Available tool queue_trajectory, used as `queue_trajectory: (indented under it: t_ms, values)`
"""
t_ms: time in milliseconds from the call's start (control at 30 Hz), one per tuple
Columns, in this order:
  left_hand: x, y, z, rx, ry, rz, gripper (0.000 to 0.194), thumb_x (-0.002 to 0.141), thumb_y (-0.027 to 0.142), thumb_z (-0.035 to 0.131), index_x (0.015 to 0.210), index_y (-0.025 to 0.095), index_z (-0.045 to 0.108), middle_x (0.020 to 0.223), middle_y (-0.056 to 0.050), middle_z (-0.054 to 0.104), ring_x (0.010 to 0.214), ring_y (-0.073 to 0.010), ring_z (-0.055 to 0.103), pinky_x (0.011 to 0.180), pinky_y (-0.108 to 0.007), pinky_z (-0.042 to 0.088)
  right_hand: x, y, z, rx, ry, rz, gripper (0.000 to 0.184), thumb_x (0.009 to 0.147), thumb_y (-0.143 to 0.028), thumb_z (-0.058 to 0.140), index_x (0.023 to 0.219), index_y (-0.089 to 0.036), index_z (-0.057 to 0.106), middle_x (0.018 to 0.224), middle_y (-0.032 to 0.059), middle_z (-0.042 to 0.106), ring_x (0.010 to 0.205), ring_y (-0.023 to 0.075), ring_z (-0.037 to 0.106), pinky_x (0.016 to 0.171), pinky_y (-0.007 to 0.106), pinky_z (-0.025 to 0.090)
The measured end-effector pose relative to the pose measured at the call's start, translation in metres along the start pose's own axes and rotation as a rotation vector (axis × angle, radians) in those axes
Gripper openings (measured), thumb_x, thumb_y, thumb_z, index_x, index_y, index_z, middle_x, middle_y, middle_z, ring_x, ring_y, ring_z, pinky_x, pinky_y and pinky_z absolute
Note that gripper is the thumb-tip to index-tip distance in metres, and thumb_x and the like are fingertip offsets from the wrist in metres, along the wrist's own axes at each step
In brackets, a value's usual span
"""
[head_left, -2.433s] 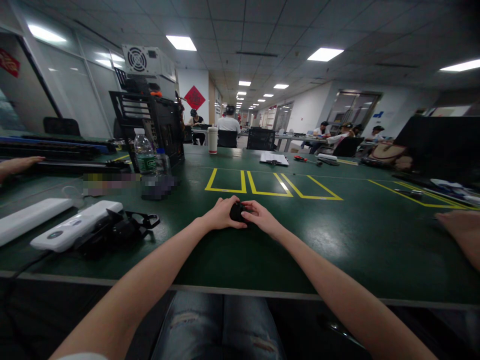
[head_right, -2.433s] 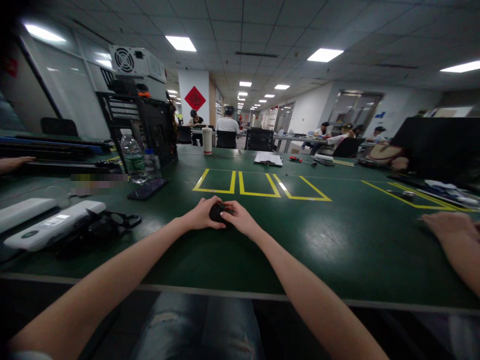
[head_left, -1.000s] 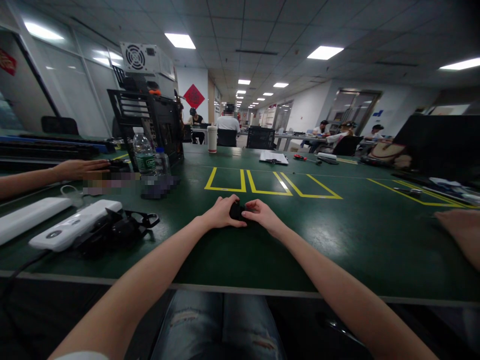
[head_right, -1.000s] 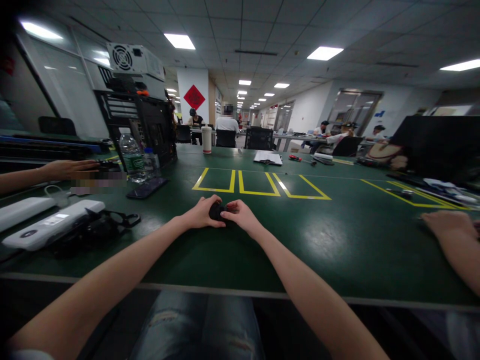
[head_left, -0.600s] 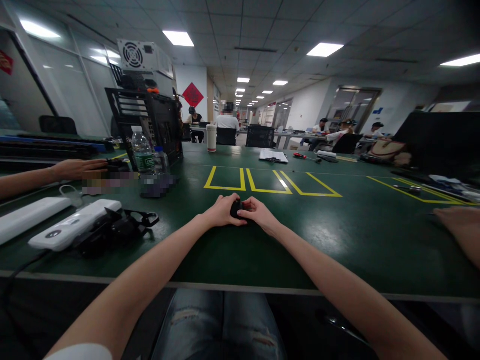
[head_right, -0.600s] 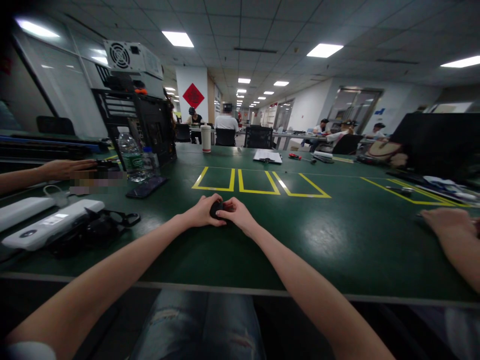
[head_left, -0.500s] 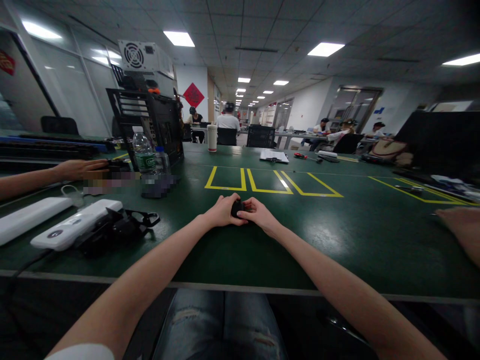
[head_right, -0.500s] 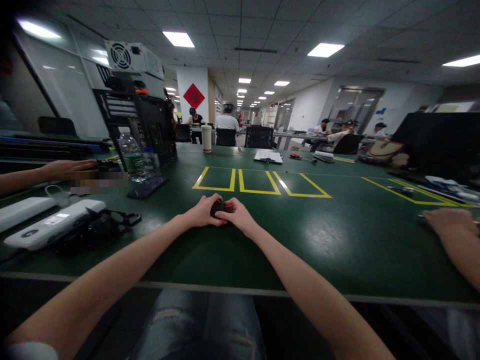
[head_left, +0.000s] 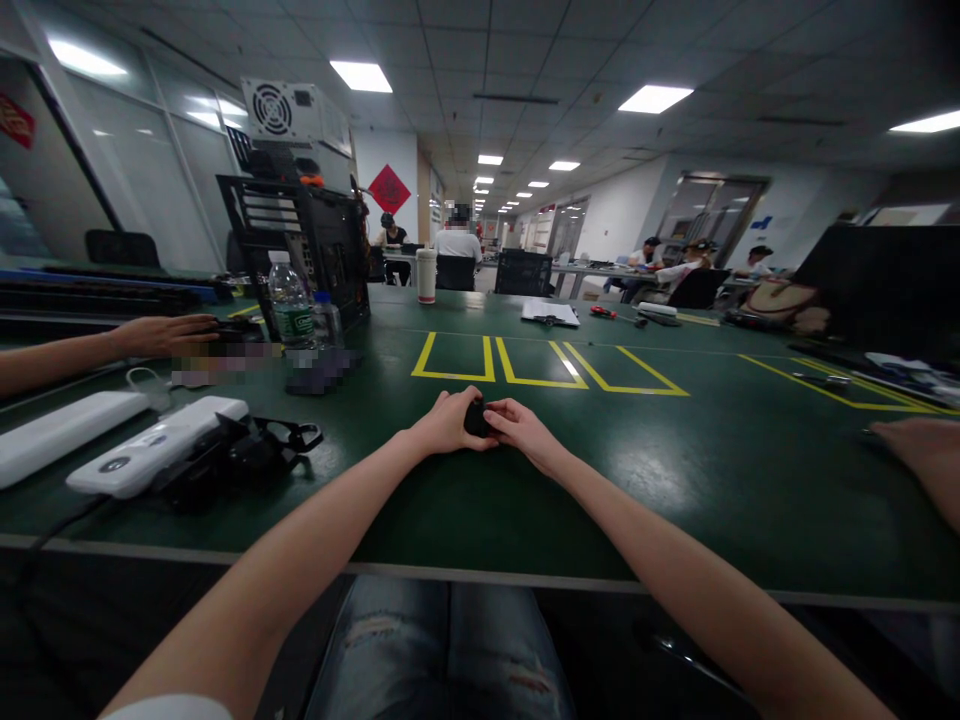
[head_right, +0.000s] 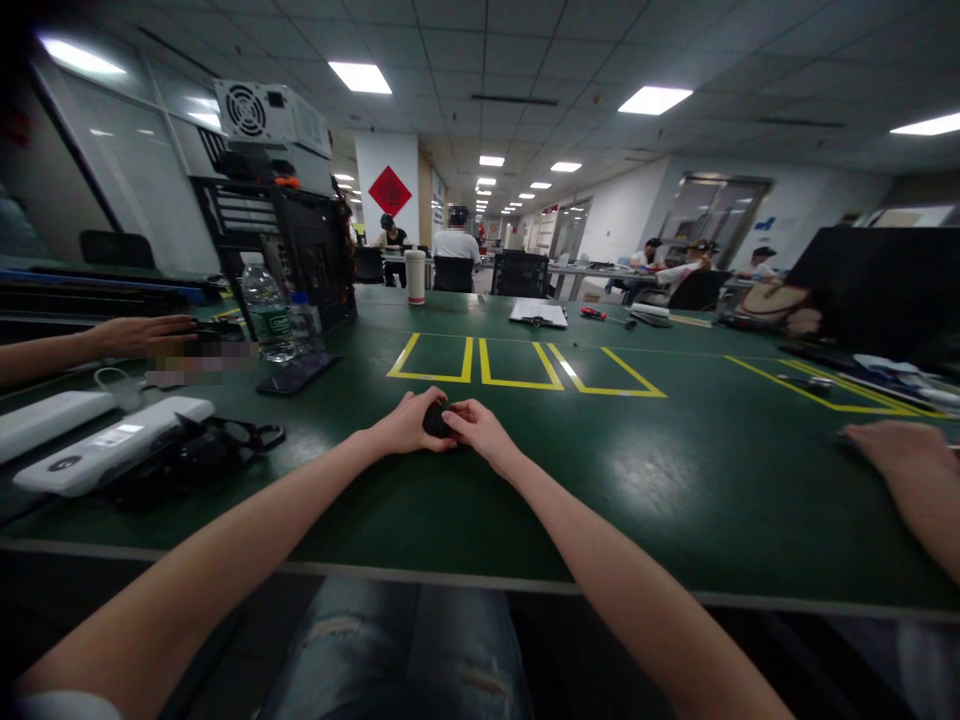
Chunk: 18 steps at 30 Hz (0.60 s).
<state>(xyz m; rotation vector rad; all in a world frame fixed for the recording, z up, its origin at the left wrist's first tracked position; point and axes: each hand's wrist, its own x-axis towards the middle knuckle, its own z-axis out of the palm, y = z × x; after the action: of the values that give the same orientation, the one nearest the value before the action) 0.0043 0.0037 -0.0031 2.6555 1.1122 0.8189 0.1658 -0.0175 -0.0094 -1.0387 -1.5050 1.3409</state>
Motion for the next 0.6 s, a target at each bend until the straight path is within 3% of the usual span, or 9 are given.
queue_trajectory:
  t_ms: [267,467,600]
  values:
    - [-0.0018,0.0054,-0.0058,-0.021,-0.021,-0.029,0.06,0.056,0.054,0.059,0.101,0.018,0.042,0.094,-0.005,0.052,0.084,-0.023,0.051,0.078,-0.037,0.033,-0.0044,-0.003,-0.0031,-0.089,-0.068,-0.148,0.028,0.065,-0.027,0.062,0.088,-0.019,0.048,0.091,0.0022,0.055,0.085,0.0149,0.054,0.076,0.032,0.044]
    - [-0.001,0.0026,-0.0026,-0.02,-0.009,-0.022,0.061,0.056,0.055,0.058,0.101,0.018,0.041,0.094,-0.005,0.053,0.085,-0.0231,0.05,0.078,-0.036,0.033,-0.0027,-0.0028,0.0,-0.098,0.0,-0.174,0.019,0.071,-0.033,0.054,0.082,-0.019,0.049,0.083,0.0012,0.054,0.078,0.0131,0.053,0.071,0.029,0.045]
    - [-0.0006,0.001,-0.0004,-0.004,0.003,-0.025,0.061,0.057,0.055,0.057,0.102,0.018,0.041,0.094,-0.005,0.053,0.085,-0.0231,0.05,0.078,-0.037,0.033,-0.0005,-0.0025,0.0005,-0.136,0.022,-0.133,0.025,0.07,-0.031,0.055,0.09,-0.019,0.048,0.088,0.0025,0.053,0.078,0.0133,0.053,0.069,0.029,0.045]
